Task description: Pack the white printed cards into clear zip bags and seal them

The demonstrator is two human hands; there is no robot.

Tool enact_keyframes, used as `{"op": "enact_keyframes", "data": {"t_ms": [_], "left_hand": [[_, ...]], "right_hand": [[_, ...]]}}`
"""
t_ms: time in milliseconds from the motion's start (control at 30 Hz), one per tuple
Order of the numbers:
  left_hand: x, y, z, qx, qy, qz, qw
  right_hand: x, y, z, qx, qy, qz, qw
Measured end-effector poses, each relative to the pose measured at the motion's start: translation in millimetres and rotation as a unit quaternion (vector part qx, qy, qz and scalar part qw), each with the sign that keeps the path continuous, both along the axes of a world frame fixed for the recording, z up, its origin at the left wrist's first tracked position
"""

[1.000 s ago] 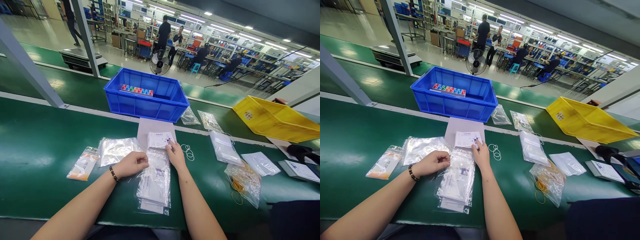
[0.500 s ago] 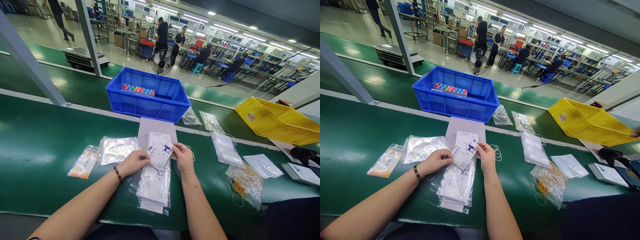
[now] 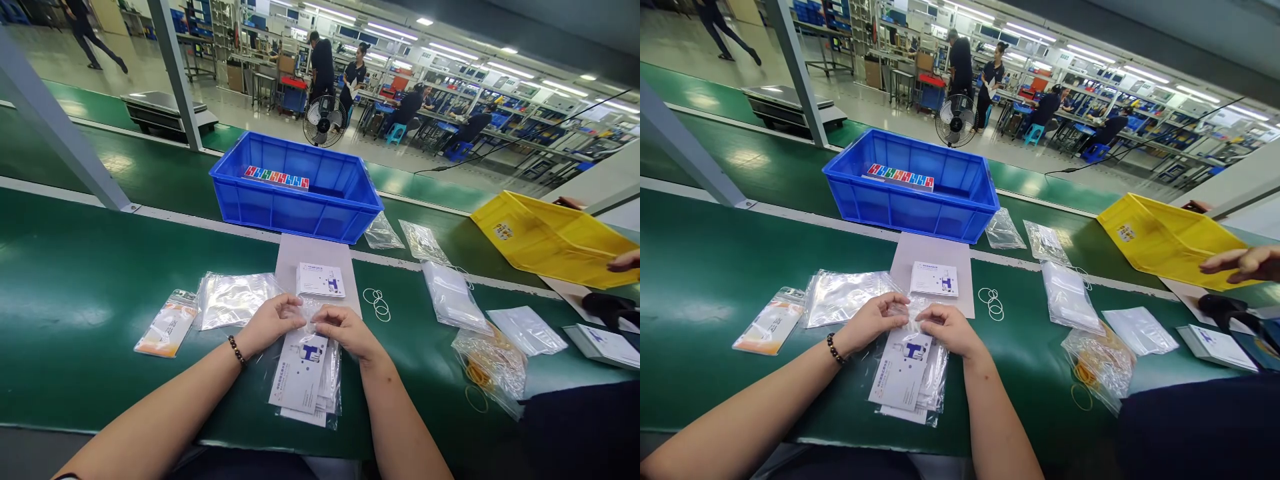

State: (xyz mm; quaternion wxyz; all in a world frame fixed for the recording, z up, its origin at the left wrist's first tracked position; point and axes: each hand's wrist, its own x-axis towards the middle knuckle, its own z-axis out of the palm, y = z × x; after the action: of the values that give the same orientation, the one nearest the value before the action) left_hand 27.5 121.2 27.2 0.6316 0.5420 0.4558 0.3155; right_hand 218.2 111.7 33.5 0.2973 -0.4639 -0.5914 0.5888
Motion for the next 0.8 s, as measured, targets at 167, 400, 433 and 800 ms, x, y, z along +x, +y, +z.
{"op": "enact_keyframes", "data": {"t_ms": [167, 400, 433, 800], "left_hand": [[0, 1, 4.1, 0.002, 0.024, 0.004, 1.0], [2, 0, 2.4, 0.028, 0.003, 0.019, 0.999], [2, 0, 2.3, 0.034, 0.003, 0.021, 0.999], [6, -6, 3.5, 0.078, 0.054, -0.032, 0.995]], "right_hand": [[-4, -2, 0.0, -0.004, 0.01, -0.044, 0.999], [-13, -2, -2.0, 0.06, -0.02, -0.077, 0.995], [-14, -2, -1.6, 0.071, -0.029, -0.077, 0.994], [-24, -8, 3.5, 0.146, -0.113, -0.036, 0.982]]}}
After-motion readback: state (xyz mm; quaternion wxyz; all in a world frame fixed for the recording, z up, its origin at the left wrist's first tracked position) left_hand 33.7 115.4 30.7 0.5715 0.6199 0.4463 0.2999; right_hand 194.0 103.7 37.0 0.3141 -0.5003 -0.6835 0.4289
